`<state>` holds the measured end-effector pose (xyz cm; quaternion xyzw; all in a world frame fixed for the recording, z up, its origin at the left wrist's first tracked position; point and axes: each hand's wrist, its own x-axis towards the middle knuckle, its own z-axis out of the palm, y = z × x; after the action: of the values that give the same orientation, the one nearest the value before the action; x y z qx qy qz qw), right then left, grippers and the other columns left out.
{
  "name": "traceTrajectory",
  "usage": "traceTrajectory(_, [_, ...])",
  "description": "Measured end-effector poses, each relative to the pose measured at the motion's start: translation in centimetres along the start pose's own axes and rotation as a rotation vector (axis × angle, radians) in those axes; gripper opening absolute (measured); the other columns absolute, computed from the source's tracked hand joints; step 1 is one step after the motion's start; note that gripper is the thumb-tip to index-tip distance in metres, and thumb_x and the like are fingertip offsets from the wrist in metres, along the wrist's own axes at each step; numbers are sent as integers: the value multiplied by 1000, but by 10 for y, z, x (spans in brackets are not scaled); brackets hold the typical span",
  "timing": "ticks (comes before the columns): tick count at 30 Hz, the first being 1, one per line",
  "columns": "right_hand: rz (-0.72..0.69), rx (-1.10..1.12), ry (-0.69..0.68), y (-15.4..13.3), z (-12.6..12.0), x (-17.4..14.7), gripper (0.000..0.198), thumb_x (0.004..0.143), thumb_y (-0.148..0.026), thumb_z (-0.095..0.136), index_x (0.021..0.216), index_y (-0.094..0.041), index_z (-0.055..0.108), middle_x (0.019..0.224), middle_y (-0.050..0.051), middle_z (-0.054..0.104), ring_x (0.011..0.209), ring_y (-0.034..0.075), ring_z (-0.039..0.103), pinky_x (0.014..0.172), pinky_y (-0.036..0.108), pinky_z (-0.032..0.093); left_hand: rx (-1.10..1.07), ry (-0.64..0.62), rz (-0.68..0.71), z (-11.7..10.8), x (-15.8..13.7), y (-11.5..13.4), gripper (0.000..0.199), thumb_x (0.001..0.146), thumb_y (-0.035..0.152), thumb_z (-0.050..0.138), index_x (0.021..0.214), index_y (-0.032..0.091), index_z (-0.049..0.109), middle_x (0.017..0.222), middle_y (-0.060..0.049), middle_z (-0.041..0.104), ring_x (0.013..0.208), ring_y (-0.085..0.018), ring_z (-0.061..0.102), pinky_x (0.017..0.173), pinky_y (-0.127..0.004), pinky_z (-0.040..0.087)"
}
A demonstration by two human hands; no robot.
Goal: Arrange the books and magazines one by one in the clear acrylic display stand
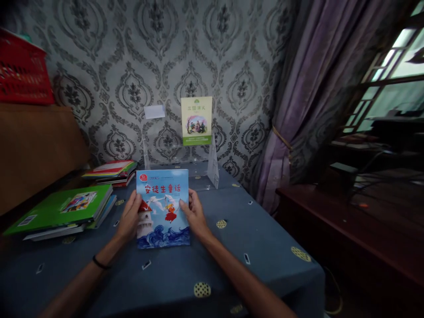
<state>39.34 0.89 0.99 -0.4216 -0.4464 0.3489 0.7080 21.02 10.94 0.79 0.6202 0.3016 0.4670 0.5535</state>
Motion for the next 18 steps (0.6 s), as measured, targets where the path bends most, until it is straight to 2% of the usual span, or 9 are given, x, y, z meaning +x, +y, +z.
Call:
traceTrajectory(3, [2,-20,-10,0,2,2,61,77,-61,77,119,-26,50,116,9,74,101,29,73,81,41,61,-179,50,-20,4,-3,6,60,80,64,73,122,23,60,116,-5,74,97,-22,73,75,-26,60])
traceTrajectory(4, [12,-14,-7,0,2,3,61,75,-61,78,118,-26,51,113,9,75,99,29,74,80,41,62,-227,25,-27,6,-3,8,62,75,62,78,119,22,61,111,-5,76,88,-21,74,71,-27,60])
traceTrajectory(7, [74,20,1,-3,7,2,60,72,-61,81,112,-27,53,104,6,77,85,27,75,68,38,62,-312,0,-92,5,-1,12,66,68,58,85,116,20,62,93,-2,77,66,-16,71,61,-26,59])
traceTrajectory(9, [128,47,-2,-5,11,-1,58,70,-59,83,110,-27,55,98,4,78,77,26,75,61,36,61,-318,-19,-177,-1,6,11,63,68,58,84,114,20,65,85,-2,76,60,-15,69,57,-25,57])
traceTrajectory(11, [181,79,-4,-3,16,-7,57,69,-59,85,107,-25,61,94,4,78,76,26,75,62,36,61,-245,-80,-259,-9,15,6,57,72,62,79,108,18,68,81,-3,76,59,-16,68,55,-26,57])
traceTrajectory(14, [293,123,24,6,18,-17,55,66,-63,86,96,-20,69,89,6,79,76,25,74,67,38,62,-20,-243,-343,-21,29,-2,54,80,68,68,95,16,72,76,-7,76,57,-18,67,54,-28,56])
traceTrajectory(18, [386,133,134,23,5,-23,53,60,-62,89,83,-19,68,72,2,73,62,18,68,60,31,58,145,-351,-335,-31,42,-9,47,81,63,69,83,16,74,74,-9,75,60,-21,67,53,-28,53])
